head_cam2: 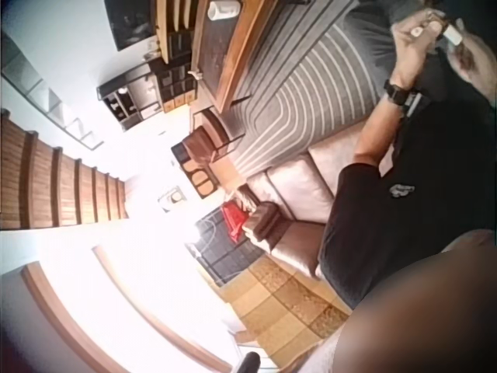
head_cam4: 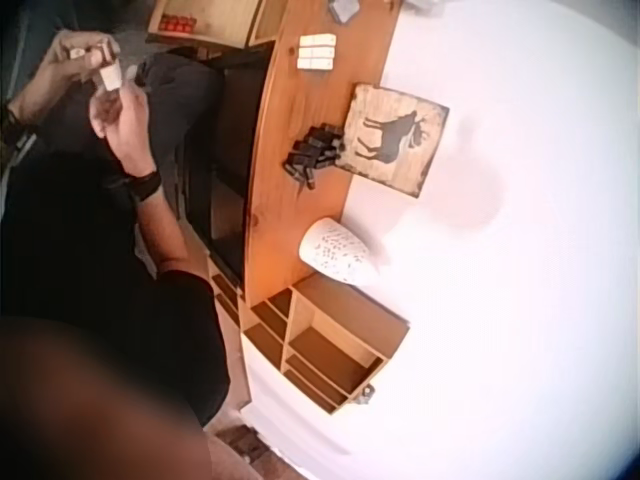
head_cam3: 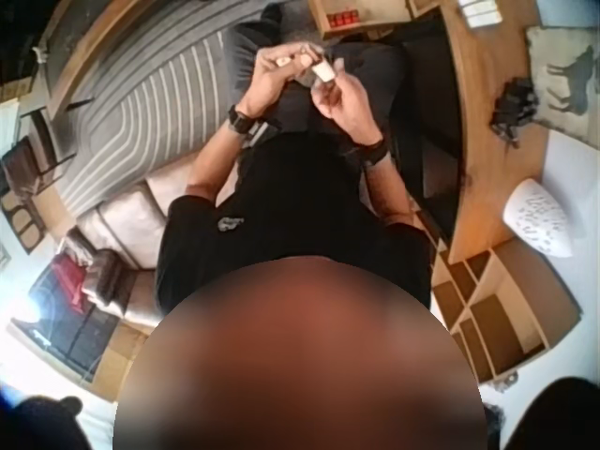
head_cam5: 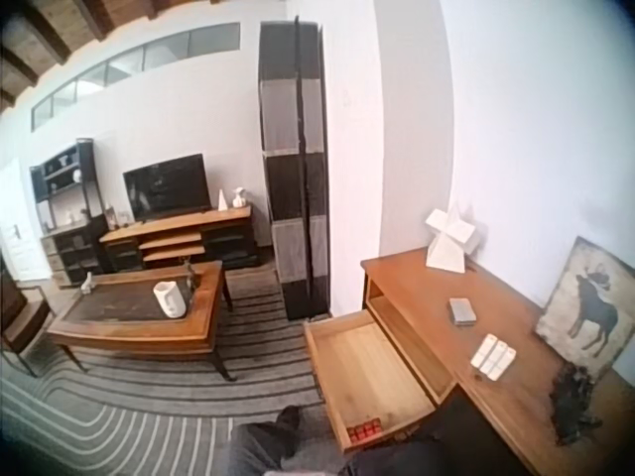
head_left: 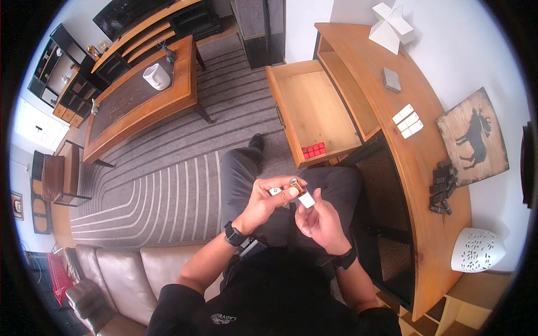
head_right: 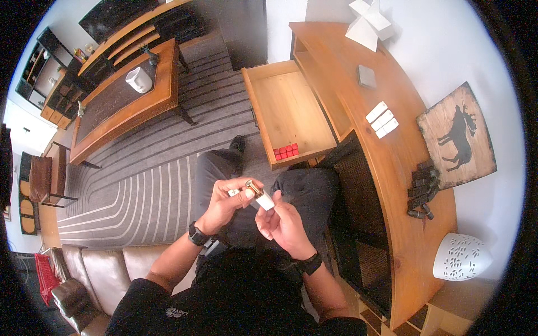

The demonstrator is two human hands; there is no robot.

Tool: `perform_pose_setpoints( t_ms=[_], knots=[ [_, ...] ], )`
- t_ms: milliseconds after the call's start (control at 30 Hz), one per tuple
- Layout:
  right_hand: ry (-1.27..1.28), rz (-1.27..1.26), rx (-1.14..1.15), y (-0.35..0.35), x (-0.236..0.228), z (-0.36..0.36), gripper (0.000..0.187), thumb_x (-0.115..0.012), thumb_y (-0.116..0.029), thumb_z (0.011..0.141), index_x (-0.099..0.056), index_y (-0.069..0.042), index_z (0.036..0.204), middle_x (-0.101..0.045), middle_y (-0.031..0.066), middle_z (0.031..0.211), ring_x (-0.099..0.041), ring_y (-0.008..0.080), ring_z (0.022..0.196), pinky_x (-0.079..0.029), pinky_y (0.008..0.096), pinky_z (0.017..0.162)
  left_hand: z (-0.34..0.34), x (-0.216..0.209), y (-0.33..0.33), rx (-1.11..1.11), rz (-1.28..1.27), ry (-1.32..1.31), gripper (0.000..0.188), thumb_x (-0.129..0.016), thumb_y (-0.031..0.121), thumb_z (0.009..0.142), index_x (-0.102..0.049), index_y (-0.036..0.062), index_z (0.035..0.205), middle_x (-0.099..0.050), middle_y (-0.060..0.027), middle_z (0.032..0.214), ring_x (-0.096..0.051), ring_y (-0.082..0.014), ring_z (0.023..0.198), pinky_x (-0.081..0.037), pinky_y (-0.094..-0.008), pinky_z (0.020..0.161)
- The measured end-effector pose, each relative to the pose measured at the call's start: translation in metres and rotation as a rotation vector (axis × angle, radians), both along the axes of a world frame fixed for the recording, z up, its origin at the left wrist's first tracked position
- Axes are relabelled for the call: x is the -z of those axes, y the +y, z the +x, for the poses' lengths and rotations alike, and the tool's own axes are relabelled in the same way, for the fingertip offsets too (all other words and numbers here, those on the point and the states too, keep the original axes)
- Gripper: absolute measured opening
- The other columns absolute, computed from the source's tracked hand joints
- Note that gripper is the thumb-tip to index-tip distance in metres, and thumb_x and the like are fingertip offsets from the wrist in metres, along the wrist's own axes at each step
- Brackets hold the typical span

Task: Assembling small electronic connectors and plastic components by hand while seated.

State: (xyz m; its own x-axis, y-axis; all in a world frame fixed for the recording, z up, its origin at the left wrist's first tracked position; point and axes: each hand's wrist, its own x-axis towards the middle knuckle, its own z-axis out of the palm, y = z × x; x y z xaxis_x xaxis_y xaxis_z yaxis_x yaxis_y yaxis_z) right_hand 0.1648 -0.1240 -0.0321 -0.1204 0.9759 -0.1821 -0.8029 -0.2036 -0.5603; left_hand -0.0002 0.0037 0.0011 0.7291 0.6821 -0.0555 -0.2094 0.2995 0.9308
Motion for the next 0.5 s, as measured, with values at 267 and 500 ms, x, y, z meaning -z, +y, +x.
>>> perform_pose_setpoints(
  t_ms=[267, 500],
  knots=[
    [-0.251, -0.067, 0.325, 0.009, -0.024, -0.022, 0.059, -0.034, -0.049, 0.116, -0.062, 0.003, 0.118, -0.072, 0.0170, 0.093, -0.068, 0.0189, 0.076, -0.054, 0.0309, 0.068, 0.000, 0.014, -0.001, -0.071, 0.016, 0.047, 0.023, -0.073, 0.016, 0.102, -0.078, 0.0055, 0.122, -0.073, 0.0042, 0.091, -0.049, -0.0018, 0.071, -0.039, -0.0219, 0.061],
    [-0.078, 0.135, -0.087, 0.000, 0.009, 0.011, 0.056, -0.036, -0.050, 0.115, -0.057, 0.001, 0.126, -0.072, 0.0163, 0.095, -0.068, 0.0197, 0.075, -0.054, 0.0313, 0.065, 0.001, 0.011, -0.002, -0.027, 0.017, 0.026, 0.023, -0.072, 0.016, 0.103, -0.078, 0.0062, 0.123, -0.073, 0.0044, 0.091, -0.050, -0.0016, 0.072, -0.039, -0.0211, 0.060]
  ],
)
